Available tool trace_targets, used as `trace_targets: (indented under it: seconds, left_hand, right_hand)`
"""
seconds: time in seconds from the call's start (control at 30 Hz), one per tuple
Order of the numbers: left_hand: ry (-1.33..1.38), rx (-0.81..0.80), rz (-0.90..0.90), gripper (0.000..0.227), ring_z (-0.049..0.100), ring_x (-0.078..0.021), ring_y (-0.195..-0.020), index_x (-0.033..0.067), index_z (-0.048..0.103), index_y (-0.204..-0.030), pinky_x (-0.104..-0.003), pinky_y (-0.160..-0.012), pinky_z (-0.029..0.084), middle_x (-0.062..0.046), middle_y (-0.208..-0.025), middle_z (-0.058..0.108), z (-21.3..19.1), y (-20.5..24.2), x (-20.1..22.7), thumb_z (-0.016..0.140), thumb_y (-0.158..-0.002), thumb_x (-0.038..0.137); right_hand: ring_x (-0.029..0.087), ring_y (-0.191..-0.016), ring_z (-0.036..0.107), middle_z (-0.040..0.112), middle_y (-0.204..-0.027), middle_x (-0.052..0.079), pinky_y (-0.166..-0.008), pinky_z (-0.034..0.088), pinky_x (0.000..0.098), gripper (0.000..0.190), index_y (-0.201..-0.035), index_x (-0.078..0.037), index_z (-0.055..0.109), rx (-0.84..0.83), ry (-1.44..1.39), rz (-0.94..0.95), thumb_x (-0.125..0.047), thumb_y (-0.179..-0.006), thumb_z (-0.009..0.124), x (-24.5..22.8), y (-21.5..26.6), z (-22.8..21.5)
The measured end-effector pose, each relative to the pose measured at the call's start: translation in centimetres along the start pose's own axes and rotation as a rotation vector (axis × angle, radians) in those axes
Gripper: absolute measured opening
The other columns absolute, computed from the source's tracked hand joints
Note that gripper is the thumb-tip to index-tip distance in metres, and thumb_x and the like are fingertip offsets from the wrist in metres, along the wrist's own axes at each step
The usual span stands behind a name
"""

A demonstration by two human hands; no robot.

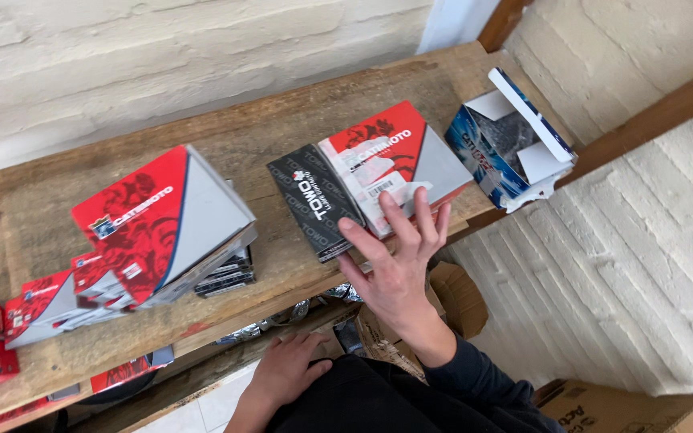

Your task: The person unboxes a small automotive component, removes it from its plastic packaging and protective paper, and then places the box back into a larger shipping carton.

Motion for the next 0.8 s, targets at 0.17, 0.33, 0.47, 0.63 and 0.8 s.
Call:
trace_targets:
  seconds: [0.17, 0.33, 0.47, 0.63, 0.8]
  left_hand:
    - [-0.024, 0.005, 0.014, 0.050, 0.064, -0.0368, -0.140, 0.0357, 0.060, -0.157, -0.057, -0.109, 0.046, -0.003, -0.150, 0.068, -2.5, -0.8, 1.5, 0.060, -0.113, 0.059]
    - [0.022, 0.080, 0.088, 0.049, 0.067, -0.0350, -0.138, 0.0342, 0.061, -0.154, -0.054, -0.105, 0.046, -0.002, -0.154, 0.070, -3.5, -0.6, 2.6, 0.059, -0.112, 0.058]
    - [0.205, 0.130, 0.220, 0.046, 0.068, -0.0312, -0.142, 0.0299, 0.067, -0.152, -0.054, -0.115, 0.046, -0.001, -0.158, 0.073, -5.4, 0.4, 4.3, 0.063, -0.112, 0.053]
    - [0.571, 0.222, 0.405, 0.056, 0.068, -0.0320, -0.150, 0.0131, 0.069, -0.158, -0.044, -0.122, 0.049, -0.014, -0.166, 0.071, -8.5, 1.3, 6.2, 0.070, -0.112, 0.045]
    - [1.278, 0.287, 0.645, 0.125, 0.050, -0.0380, -0.156, 0.0040, 0.034, -0.180, -0.060, -0.127, 0.054, -0.023, -0.181, 0.041, -11.7, 1.6, 7.6, 0.108, -0.081, 0.027]
  right_hand:
    - [0.042, -0.175, 0.027, 0.047, -0.176, 0.003, -0.146, 0.014, 0.0800, 0.063, -0.158, -0.045, 0.065, 0.041, -0.035, -0.089, -0.042, -0.108, 0.103, 1.2, 0.1, -0.5]
    - [0.041, -0.165, 0.043, 0.067, -0.162, -0.005, -0.143, 0.016, 0.0778, 0.039, -0.156, -0.043, 0.064, 0.121, -0.153, -0.245, -0.062, -0.122, 0.064, 1.9, -0.1, -1.7]
    - [0.036, -0.158, 0.053, 0.071, -0.155, -0.005, -0.140, 0.026, 0.0727, 0.041, -0.152, -0.037, 0.064, 0.127, -0.257, -0.326, -0.056, -0.119, 0.076, 1.7, 0.0, -3.3]
    - [0.030, -0.126, 0.084, 0.077, -0.141, 0.009, -0.112, 0.067, 0.0491, 0.060, -0.147, -0.019, 0.062, 0.201, -0.478, -0.284, -0.060, -0.109, 0.084, 0.6, -0.3, -5.4]
    - [0.041, -0.106, 0.078, 0.078, -0.123, 0.029, -0.091, 0.063, 0.0486, 0.082, -0.122, -0.003, 0.070, 0.125, -1.054, 0.091, -0.055, -0.072, 0.108, 0.6, 3.2, -6.1]
Point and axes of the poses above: each hand's wrist, its own y-axis away from the middle knuckle, its own z-axis out of the palm, x = y × z, the point moved 1 cm from there along -y, towards the middle knuckle
